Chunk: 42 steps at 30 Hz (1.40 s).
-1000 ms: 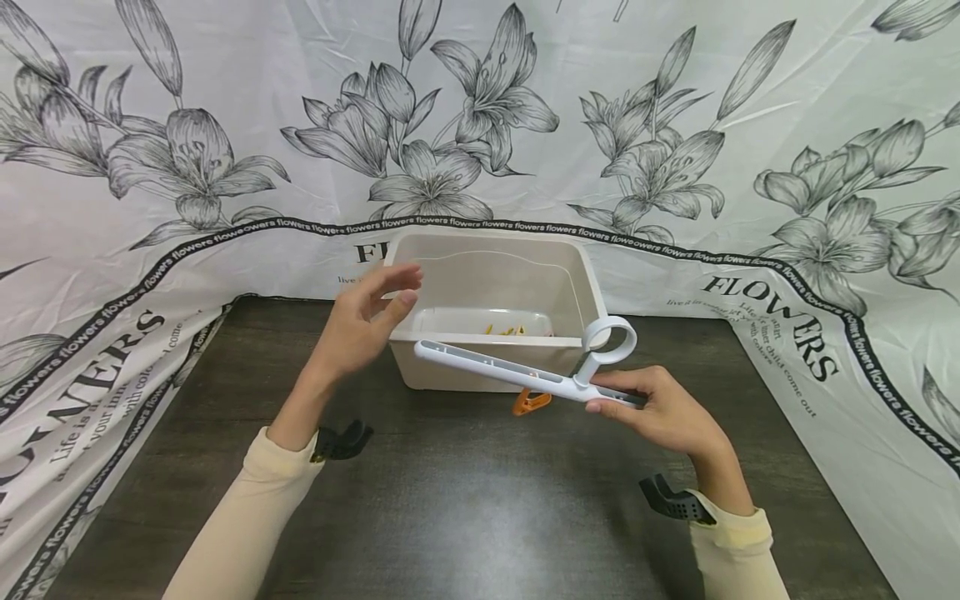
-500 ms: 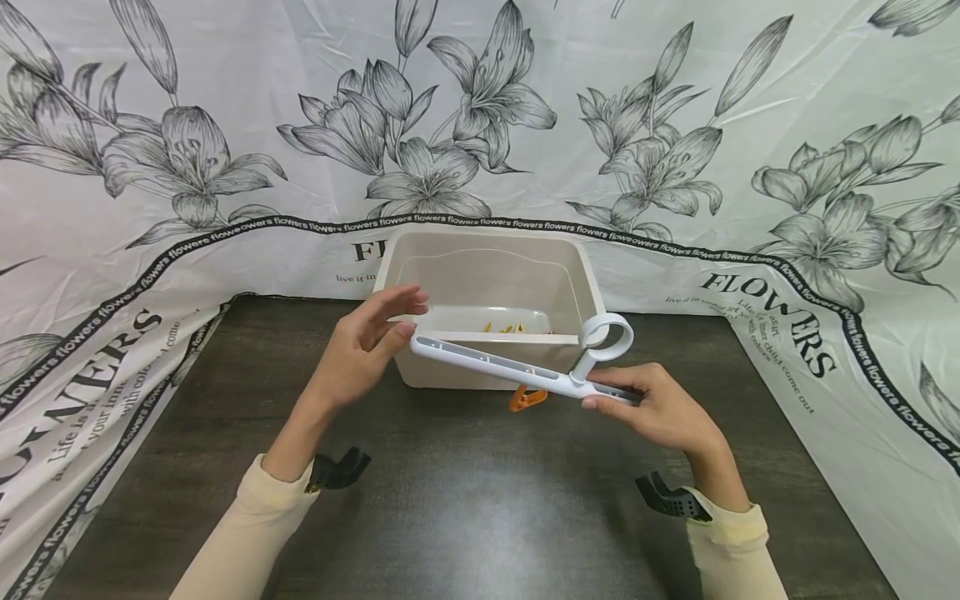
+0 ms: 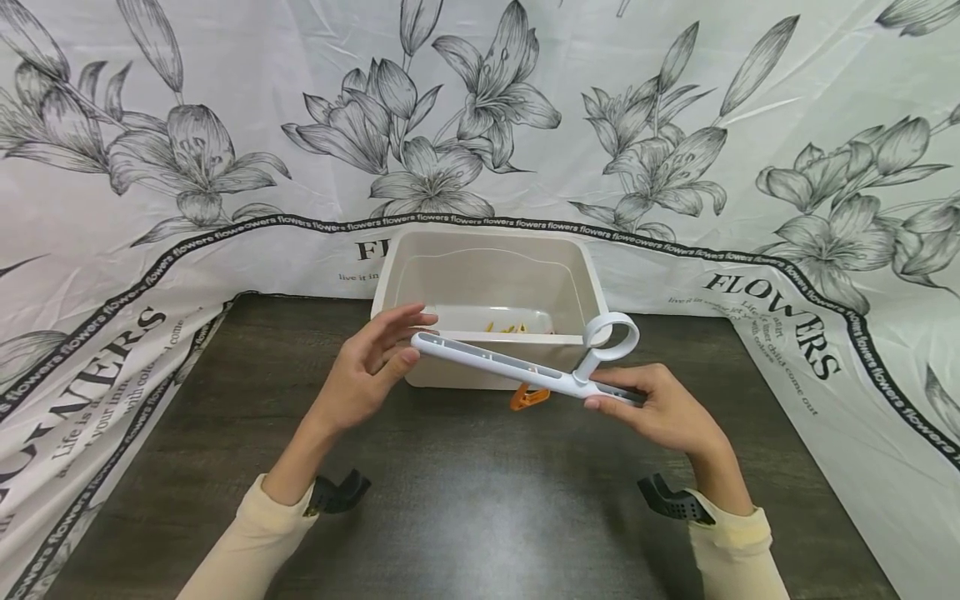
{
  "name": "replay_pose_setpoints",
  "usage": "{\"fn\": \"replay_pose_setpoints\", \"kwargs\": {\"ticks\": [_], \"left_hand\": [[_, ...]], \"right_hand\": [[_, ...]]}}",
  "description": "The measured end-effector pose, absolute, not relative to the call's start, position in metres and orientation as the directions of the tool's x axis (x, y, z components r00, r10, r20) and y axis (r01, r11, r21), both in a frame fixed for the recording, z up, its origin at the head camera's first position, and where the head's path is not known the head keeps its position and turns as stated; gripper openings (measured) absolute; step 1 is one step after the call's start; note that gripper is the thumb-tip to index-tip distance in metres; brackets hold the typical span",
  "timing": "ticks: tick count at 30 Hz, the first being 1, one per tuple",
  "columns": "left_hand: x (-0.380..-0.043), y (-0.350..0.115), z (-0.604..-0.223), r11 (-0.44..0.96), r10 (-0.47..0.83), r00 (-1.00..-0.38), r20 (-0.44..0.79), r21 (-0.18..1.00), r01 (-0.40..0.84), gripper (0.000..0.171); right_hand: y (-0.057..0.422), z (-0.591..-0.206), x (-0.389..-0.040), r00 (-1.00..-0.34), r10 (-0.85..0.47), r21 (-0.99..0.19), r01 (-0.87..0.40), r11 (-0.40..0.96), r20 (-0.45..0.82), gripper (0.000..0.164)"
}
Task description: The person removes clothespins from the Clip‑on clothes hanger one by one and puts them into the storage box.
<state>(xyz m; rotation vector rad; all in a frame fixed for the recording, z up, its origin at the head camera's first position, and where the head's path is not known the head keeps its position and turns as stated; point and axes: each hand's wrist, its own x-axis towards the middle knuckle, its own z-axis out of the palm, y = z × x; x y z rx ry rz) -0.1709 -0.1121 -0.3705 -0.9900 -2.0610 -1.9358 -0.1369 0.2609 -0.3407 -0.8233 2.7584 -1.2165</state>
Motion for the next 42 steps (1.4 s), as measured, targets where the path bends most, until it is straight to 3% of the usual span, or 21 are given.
{"fn": "replay_pose_setpoints", "kwargs": {"ticks": [6, 14, 18, 21, 42], "left_hand": [[-0.163, -0.105, -0.379, -0.123, 0.392, -0.761, 0.517, 0.849, 0.514, 0.051], [-0.156, -0.094, -0.39, -0.055, 0.403, -0.768, 0.498, 0.851, 0.522, 0.051], [-0.148, -0.085, -0.385, -0.023, 0.413, -0.771, 0.485, 0.852, 0.524, 0.041], [-0.143, -0.078, -0.381, 0.003, 0.426, -0.772, 0.472, 0.852, 0.523, 0.034], [-0.137, -0.039, -0.394, 0.067, 0.477, -0.776, 0.412, 0.863, 0.5, 0.028]], "right_hand": [[0.259, -0.339, -0.136, -0.853, -0.482, -0.692, -0.47, 0.548, 0.199, 0.023], [0.268, -0.36, -0.145, -0.85, -0.481, -0.695, -0.478, 0.536, 0.214, 0.025], [0.271, -0.368, -0.149, -0.847, -0.482, -0.693, -0.485, 0.533, 0.223, 0.027], [0.27, -0.369, -0.15, -0.846, -0.482, -0.692, -0.489, 0.531, 0.229, 0.028], [0.257, -0.372, -0.149, -0.842, -0.5, -0.692, -0.485, 0.535, 0.204, 0.029]]}}
